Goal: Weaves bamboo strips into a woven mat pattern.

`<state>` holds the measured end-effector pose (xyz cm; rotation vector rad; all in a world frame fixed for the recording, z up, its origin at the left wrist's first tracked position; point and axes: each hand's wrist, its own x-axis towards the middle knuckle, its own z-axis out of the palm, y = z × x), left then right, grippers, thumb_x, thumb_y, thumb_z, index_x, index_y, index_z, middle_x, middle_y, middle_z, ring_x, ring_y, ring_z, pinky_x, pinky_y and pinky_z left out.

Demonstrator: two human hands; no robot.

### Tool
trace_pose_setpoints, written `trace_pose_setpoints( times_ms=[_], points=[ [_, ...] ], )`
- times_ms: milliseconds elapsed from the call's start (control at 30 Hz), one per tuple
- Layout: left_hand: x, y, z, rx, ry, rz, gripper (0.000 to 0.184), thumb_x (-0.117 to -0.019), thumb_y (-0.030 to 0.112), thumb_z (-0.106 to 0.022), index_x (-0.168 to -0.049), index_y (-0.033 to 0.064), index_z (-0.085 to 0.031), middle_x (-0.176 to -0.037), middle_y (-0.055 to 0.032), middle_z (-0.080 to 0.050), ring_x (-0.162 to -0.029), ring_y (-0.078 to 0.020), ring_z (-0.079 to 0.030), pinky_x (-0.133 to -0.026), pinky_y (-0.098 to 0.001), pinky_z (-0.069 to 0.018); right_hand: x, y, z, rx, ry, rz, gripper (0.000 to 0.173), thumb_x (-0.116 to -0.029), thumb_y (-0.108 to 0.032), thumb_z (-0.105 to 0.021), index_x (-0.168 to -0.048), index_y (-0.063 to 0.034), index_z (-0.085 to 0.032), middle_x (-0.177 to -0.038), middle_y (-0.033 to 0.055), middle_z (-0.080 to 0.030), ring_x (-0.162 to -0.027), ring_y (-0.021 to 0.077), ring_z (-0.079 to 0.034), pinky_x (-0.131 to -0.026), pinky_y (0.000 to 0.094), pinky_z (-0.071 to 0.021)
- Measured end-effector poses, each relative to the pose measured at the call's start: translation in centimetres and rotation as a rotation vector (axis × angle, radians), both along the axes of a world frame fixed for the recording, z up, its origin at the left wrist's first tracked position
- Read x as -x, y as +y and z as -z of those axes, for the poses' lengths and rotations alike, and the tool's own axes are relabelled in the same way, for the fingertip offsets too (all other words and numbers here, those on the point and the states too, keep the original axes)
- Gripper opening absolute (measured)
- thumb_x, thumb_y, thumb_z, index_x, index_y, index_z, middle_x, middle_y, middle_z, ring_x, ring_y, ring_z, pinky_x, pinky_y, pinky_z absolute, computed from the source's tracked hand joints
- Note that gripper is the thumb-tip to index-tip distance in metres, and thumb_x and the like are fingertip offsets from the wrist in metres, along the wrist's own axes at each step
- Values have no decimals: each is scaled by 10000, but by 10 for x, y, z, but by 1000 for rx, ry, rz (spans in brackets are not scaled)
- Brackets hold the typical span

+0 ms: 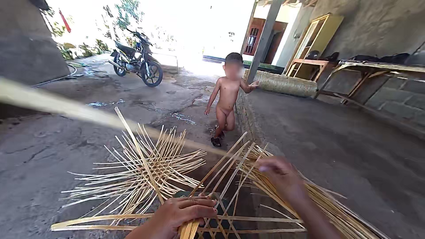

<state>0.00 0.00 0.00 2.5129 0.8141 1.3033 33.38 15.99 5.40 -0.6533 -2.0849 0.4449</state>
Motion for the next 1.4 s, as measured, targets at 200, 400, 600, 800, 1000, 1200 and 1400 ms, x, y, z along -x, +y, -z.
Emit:
trace_pose_setpoints(
  times_ms=[200,400,600,800,1000,1200,1400],
  points=[
    [-2,-14,4,-61,55,-27,259,-1093,217,-491,-1286,203,-662,-1354,22,-683,-1328,-116,-588,-1107,-284,-496,68,-1,131,254,-411,-23,187,-1000,-210,-645,-1086,-98,-766,-1065,76,-741,-1018,211,-701,-948,435,-569],
    [10,-1,18,-20,0,-76,275,-1098,259,-478,-1308,249,-655,-1331,53,-693,-1292,-115,-618,-1079,-303,-532,67,-6,164,361,-305,-49,154,-974,-233,-692,-1079,-185,-794,-1097,58,-678,-1048,142,-642,-936,334,-555],
    [21,36,7,228,-145,-141,398,-1119,357,-362,-1291,208,-689,-1295,71,-707,-1153,-88,-687,-1001,-331,-588,58,-12,185,238,-353,29,266,-986,-215,-633,-1178,-336,-772,-1250,22,-654,-1233,214,-567,-1027,512,-477],
    [26,83,2,285,-442,-747,835,-1011,278,-641,-1641,106,-120,-1564,-153,-452,-1349,-231,-550,-1085,-465,-495,70,-24,197,24,-310,171,292,-976,-130,-600,-1141,-268,-796,-1195,76,-712,-1143,307,-647,-935,592,-504],
    [-15,35,112,452,306,-1007,643,-1020,240,-573,-1618,259,-337,-1699,-149,-215,-1558,-460,-134,-1137,-809,-102,75,-21,203,51,-345,172,315,-989,-114,-554,-1135,-248,-799,-1202,71,-715,-1179,311,-634,-1006,608,-458],
    [-25,17,149,410,277,-1159,433,-1005,248,-548,-1419,364,-598,-1551,-147,-471,-1492,-495,-283,-1098,-834,-143,65,-15,191,-43,-395,166,267,-1029,-253,-557,-1176,-306,-774,-1254,73,-681,-1221,321,-598,-1021,626,-427],
    [-12,13,129,620,355,-1091,459,-1048,323,-465,-1497,411,-506,-1573,-103,-466,-1520,-471,-242,-1107,-834,-89,38,9,169,-32,-511,165,346,-1042,-405,-546,-1274,-210,-713,-1204,159,-688,-1140,393,-637,-1002,664,-429]
  ],
)
